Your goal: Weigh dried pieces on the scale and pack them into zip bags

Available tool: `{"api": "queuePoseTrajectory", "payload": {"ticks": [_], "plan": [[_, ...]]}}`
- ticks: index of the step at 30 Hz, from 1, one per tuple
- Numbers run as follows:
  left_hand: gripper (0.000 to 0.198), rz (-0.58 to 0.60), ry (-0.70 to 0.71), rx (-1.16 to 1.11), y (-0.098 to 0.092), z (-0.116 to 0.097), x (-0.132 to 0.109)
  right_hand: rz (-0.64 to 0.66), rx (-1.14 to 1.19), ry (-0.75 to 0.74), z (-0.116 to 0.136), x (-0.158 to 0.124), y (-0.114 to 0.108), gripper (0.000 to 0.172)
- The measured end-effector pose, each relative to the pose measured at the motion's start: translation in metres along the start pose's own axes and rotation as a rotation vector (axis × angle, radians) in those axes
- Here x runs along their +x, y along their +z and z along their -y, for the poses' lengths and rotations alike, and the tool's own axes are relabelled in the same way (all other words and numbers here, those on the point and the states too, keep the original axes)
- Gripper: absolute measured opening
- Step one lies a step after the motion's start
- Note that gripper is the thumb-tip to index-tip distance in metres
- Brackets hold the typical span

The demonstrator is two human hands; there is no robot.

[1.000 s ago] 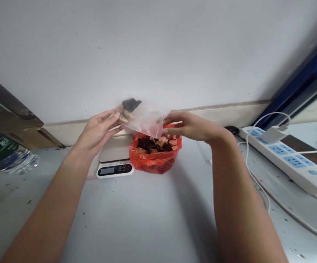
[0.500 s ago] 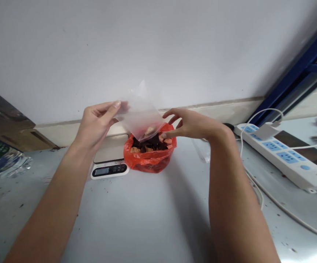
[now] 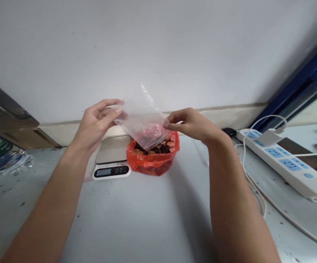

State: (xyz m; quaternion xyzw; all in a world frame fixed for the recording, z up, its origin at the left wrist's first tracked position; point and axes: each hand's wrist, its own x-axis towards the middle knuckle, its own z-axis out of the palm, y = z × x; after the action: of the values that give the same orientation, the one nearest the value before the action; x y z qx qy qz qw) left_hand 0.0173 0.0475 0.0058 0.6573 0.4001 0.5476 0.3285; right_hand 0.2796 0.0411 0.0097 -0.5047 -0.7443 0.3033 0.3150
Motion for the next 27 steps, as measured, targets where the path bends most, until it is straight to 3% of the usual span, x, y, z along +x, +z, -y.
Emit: {"api": "queuePoseTrajectory", "payload": {"ticks": [5, 10, 15, 18, 21, 24, 27], "plan": [[0.03, -0.019, 0.043, 0.15, -0.007, 0.007, 0.002, 0.0, 0.183, 0.022, 0.007, 0.002, 0.014, 0.044], [0.029, -0.163, 0.154, 0.115, -0.014, 0.014, 0.007, 0.014, 0.321, 0.028, 0.013, 0.011, 0.032, 0.05], [0.025, -0.248, 0.114, 0.217, -0.057, 0.008, 0.003, -0.152, 0.308, -0.016, 0.031, 0.018, 0.058, 0.037], [0.03, -0.24, -0.001, 0.392, -0.1, 0.005, -0.008, -0.306, 0.218, -0.131, 0.053, 0.022, 0.085, 0.024], [0.039, -0.275, -0.19, 0.573, -0.146, 0.012, -0.022, -0.375, 0.002, -0.354, 0.079, 0.028, 0.124, 0.017], [0.044, -0.314, -0.541, 0.596, -0.18, 0.027, -0.037, -0.294, -0.337, -0.568, 0.105, 0.036, 0.171, 0.029], [0.044, -0.27, -0.817, 0.473, -0.197, 0.042, -0.053, -0.039, -0.578, -0.637, 0.121, 0.04, 0.218, 0.035]]}}
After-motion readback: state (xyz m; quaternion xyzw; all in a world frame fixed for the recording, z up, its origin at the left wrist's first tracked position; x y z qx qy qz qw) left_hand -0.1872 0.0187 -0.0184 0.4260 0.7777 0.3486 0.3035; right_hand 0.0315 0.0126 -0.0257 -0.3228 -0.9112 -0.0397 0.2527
